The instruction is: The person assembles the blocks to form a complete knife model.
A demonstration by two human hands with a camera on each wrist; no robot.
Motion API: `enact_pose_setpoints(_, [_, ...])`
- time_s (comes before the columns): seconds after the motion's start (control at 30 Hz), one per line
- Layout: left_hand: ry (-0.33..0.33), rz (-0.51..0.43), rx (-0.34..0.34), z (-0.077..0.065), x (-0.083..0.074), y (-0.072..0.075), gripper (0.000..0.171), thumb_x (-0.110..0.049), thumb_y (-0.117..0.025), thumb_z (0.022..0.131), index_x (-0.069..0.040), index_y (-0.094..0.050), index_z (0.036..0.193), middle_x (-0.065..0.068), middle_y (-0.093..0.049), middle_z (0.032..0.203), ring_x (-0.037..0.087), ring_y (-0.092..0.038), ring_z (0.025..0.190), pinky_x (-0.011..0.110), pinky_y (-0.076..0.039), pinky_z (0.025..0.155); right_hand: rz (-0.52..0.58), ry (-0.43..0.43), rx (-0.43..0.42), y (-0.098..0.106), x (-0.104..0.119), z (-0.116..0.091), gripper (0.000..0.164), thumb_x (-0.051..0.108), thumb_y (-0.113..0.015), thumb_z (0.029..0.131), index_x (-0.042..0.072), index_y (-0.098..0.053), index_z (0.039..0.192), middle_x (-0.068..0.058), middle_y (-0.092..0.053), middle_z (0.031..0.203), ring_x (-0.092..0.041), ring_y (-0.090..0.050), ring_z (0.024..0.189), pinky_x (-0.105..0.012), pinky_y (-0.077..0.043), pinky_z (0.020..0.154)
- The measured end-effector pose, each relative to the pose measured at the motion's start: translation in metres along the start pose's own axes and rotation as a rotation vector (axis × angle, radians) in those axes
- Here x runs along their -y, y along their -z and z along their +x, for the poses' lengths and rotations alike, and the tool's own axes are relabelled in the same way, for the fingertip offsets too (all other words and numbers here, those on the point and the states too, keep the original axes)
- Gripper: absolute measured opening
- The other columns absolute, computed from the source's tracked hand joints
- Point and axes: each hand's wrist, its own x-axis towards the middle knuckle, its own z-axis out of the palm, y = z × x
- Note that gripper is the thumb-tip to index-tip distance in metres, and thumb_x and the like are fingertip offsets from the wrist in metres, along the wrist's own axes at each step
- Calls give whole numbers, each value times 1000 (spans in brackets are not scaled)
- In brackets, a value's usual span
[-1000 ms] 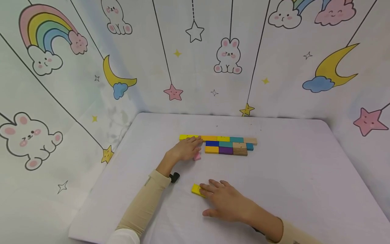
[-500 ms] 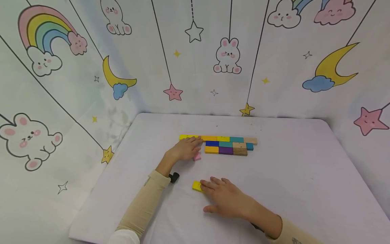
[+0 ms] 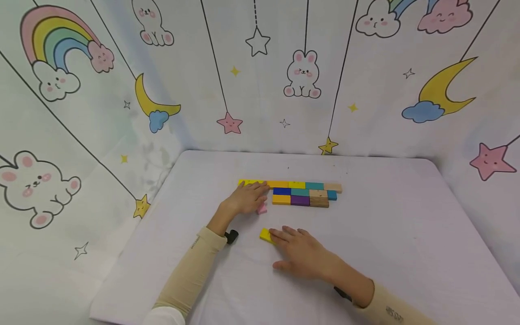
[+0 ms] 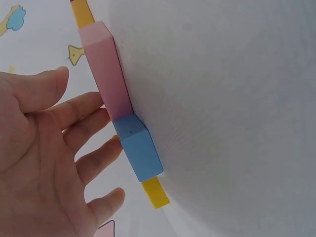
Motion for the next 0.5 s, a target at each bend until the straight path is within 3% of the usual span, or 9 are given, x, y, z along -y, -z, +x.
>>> enact_pose_setpoints(0.5, [10, -11, -6, 0, -2, -2, 53, -39, -36, 114, -24, -35, 165, -2, -25, 173, 23, -26, 158, 56, -15, 129, 17, 2, -37, 2, -24, 10, 78, 53, -68, 98, 11, -44, 160, -3, -38, 168, -39, -36, 152, -65, -35, 117])
